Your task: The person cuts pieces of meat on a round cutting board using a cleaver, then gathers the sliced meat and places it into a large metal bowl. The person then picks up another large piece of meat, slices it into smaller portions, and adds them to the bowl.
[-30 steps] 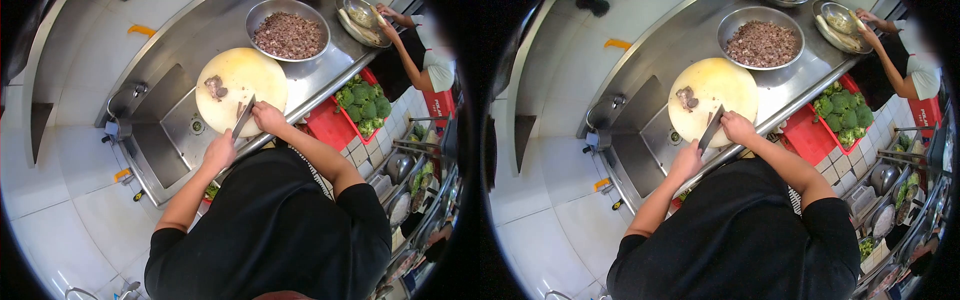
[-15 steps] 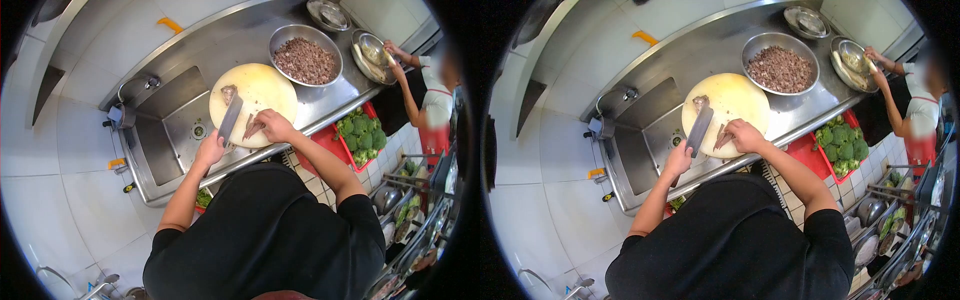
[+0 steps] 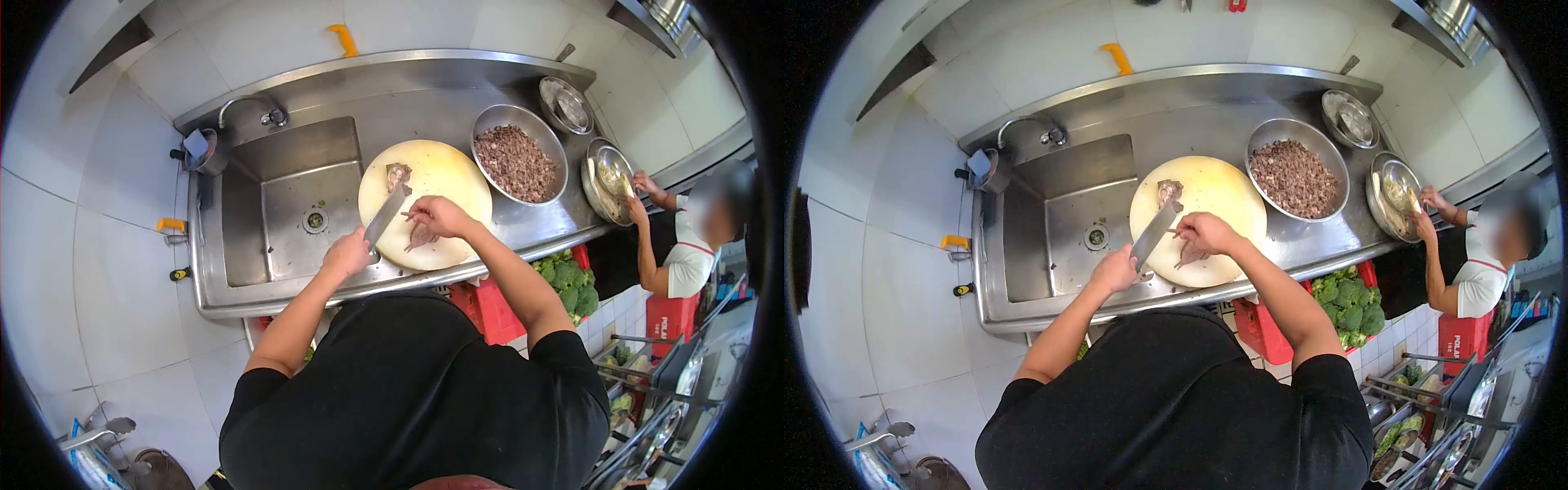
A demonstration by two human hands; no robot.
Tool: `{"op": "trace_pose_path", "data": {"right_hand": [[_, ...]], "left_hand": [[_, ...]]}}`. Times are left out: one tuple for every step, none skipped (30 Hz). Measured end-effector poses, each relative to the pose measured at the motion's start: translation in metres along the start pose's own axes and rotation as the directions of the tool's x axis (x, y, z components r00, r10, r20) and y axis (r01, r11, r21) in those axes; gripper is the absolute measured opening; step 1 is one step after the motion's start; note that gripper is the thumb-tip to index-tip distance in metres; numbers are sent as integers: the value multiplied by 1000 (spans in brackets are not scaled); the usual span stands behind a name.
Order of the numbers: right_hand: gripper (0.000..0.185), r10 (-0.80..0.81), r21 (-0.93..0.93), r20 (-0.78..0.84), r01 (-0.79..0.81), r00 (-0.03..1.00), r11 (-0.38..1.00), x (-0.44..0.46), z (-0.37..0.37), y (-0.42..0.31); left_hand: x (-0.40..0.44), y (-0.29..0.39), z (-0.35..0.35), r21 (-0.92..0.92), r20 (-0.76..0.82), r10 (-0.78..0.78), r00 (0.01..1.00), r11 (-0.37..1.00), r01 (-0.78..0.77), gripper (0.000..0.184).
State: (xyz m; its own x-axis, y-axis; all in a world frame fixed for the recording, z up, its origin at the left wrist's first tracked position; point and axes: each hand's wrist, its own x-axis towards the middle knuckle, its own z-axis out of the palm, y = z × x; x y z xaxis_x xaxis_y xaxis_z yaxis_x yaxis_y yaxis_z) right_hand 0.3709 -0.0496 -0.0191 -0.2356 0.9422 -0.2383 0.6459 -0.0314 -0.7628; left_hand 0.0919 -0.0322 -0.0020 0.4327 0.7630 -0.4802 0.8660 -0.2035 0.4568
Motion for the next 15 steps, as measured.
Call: {"op": "trace_pose_path", "data": {"right_hand": [[29,-33,-80,15,34,999,996,0,-10,-11],[33,-147,-168,47,153,988,974,1,-7,-3],[37,-255,-250,88,269,963,930,3,-2,11],[42,-353,-323,136,378,926,867,1,2,17],[57,-357,-444,167,394,919,805,-7,11,23],[59,-377,-492,171,410,910,768,-12,17,28],[62,-394,-537,176,424,902,729,-17,21,34],[64,-410,-581,183,435,894,688,-20,24,40],[64,-396,-633,168,406,903,658,-20,25,42],[59,-371,-629,157,382,915,677,-20,26,44],[55,-346,-622,145,357,927,697,-21,29,46],[51,-321,-613,132,332,938,717,-22,33,45],[48,-315,-629,45,272,948,728,-23,41,46],[45,-308,-640,-44,210,951,739,-27,52,48],[43,-297,-644,-131,147,946,751,-31,64,47]], "left_hand": [[-1,0,-1,-10,5,-1,1000,1000,1,32],[-1,-1,-2,-17,10,0,1000,1000,0,32],[0,-2,-2,-22,15,3,1000,1000,-2,32],[2,-3,-2,-17,18,3,1000,1000,-2,32],[5,-6,0,-11,23,4,1000,1000,-4,33],[6,-7,0,-3,29,7,1000,1000,-7,33],[7,-8,-1,3,37,4,999,1000,-4,34],[8,-8,-2,7,46,1,999,1000,-2,36],[9,-8,-2,11,54,-2,999,1000,1,37],[11,-9,-2,9,58,3,998,1000,-4,38],[13,-10,-1,9,63,7,998,1000,-7,38],[14,-12,-1,11,69,9,998,1000,-10,39],[16,-14,-1,19,70,23,997,1000,-24,38],[18,-15,-2,28,72,36,997,999,-38,38],[19,-17,-2,36,74,49,996,998,-52,37]]}}
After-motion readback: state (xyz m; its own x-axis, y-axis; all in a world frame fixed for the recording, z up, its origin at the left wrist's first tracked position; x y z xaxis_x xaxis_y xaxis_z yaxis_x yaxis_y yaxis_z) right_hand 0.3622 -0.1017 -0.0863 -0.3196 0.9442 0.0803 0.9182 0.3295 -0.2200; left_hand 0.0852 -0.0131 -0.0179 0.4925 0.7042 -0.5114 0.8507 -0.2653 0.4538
